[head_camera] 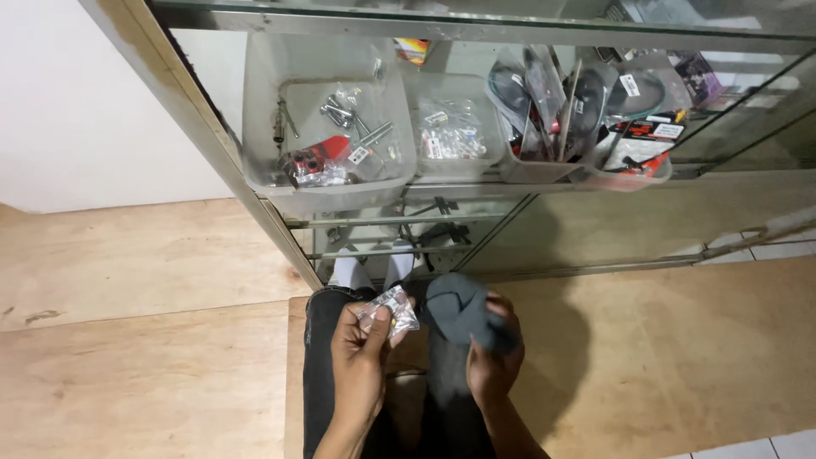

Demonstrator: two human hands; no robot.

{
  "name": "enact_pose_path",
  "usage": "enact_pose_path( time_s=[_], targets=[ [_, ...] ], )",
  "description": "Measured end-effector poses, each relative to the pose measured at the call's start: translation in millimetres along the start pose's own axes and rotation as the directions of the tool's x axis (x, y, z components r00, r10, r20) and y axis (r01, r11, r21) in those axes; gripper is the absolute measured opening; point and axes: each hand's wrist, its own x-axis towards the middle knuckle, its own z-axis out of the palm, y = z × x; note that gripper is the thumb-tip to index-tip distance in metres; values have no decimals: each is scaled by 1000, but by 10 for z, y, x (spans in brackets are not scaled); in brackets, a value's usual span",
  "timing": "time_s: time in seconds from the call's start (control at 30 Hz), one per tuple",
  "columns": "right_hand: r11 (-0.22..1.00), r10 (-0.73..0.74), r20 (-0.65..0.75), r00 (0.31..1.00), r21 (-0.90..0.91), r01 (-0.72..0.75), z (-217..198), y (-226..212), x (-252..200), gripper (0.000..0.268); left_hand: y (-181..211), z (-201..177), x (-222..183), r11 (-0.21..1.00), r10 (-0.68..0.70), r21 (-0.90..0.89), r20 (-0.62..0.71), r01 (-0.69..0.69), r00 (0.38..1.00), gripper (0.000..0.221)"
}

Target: Cleaning small metal bolts and screws with a cloth inside a parts room.

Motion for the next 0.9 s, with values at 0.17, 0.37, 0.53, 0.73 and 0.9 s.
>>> enact_pose_path(
  time_s=[0.17, 0.37, 0.53, 0.73, 0.9],
  targets=[
    [674, -389, 510, 767, -411, 615, 613, -713, 9, 41, -40, 5, -145, 998, -33, 52, 70, 30, 997, 35],
    [335, -281, 827, 486, -390, 858, 753, -879, -46, 29, 117, 21, -356, 979, -126, -132, 207, 155, 970, 44],
    [303, -322, 759, 566, -484, 821, 792, -937, 35, 32, -6, -136, -405, 954, -131, -231, 258, 193, 957, 42],
    [340, -352, 626, 696, -607, 718, 908, -1049, 15, 29, -215, -289, -383, 927, -89, -327, 288, 185, 954, 38],
    [315, -306, 809, 501, -410, 856, 932, -1145, -87, 24, 241, 100, -493, 946, -181, -234, 193, 225, 964, 45]
  ],
)
